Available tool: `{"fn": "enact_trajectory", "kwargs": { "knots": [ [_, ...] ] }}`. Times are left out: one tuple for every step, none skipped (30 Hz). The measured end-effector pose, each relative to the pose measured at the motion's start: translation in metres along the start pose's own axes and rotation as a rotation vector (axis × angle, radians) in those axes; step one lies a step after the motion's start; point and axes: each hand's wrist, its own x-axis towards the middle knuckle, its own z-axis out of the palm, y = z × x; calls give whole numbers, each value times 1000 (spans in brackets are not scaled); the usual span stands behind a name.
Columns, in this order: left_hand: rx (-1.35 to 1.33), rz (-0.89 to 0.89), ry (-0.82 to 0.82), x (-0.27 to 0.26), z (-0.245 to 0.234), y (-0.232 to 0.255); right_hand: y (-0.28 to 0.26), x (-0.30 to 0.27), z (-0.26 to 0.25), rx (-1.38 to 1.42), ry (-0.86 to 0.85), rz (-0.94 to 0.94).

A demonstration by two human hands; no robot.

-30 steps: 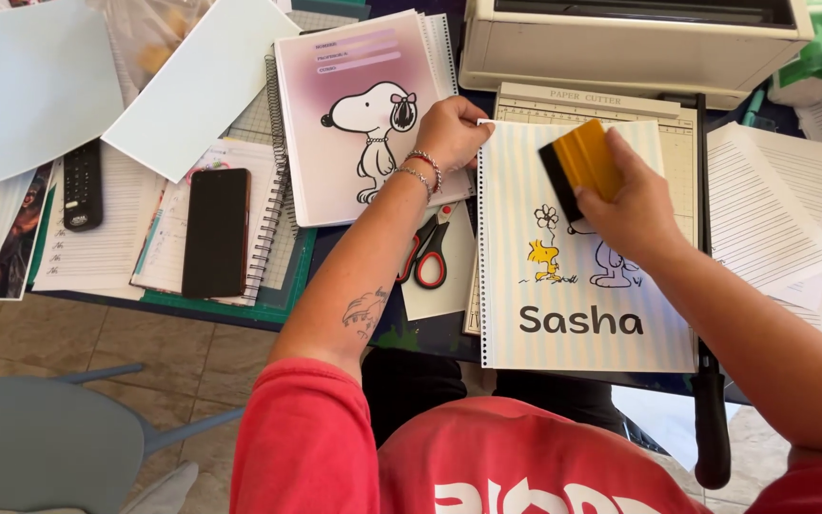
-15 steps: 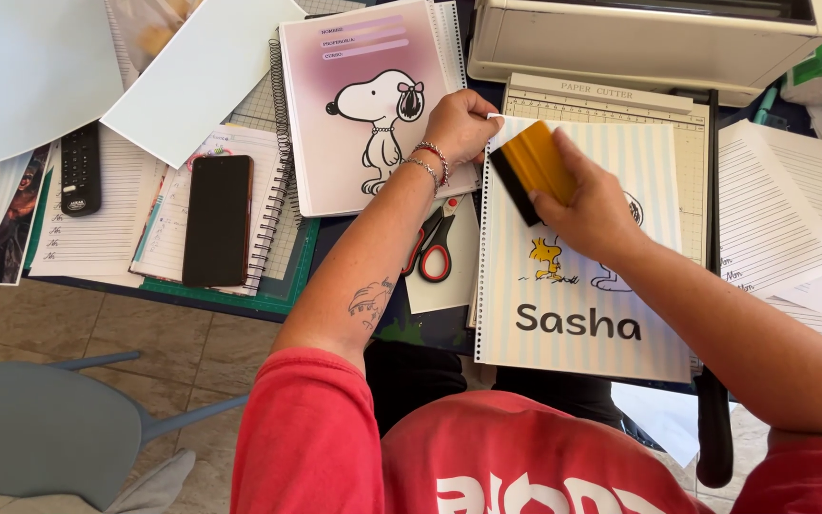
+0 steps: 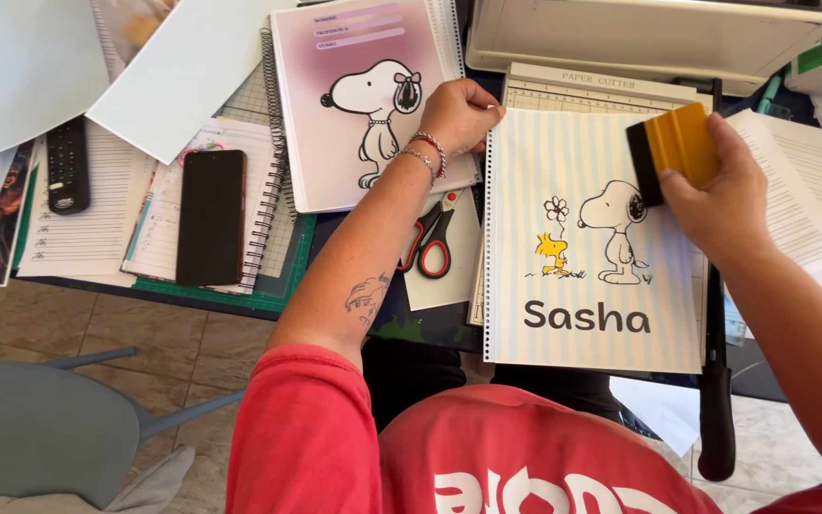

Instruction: Laminating a notebook cover by peeling an adhesive sheet and smoothing it with a squeegee

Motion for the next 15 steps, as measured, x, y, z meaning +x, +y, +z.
{"fn": "enact_trajectory", "kwargs": {
  "knots": [
    [-6,-14,7,-1,1,0,3,-1,1,-8,-12,19],
    [-11,-27,14,-1,1,1,5,-1,1,-15,-22,37],
    [-10,-27,10,0,3,0,-5,-4,1,-16,-21,41],
    [-29,-30,20,1,4,-2,-17,-6,2,-1,-83,101],
    [-48,-33,31,2,5,-3,-29,-8,2,15,-145,161],
    [-46,-35,29,1,5,-3,-31,-8,6,16,-146,164],
    [-52,-42,39,1,6,-3,-34,-9,9,8,-177,136],
    [-60,-48,50,0,6,-3,-38,-9,13,-1,-208,107],
    [-58,-50,50,0,6,-3,-56,-12,11,1,-209,108],
    [-53,-39,59,-1,6,-3,-73,-15,9,35,-290,176],
    [-47,-27,67,-1,6,-3,-91,-19,7,70,-370,243],
    [-46,-28,67,0,7,-4,-86,-17,12,71,-371,243],
    [-55,-21,73,1,8,-4,-82,-15,18,31,-370,167],
    [-64,-15,79,2,9,-5,-77,-14,23,-9,-369,91],
    [-62,-15,78,2,8,-5,-76,-13,25,-8,-369,93]
  ]
}}
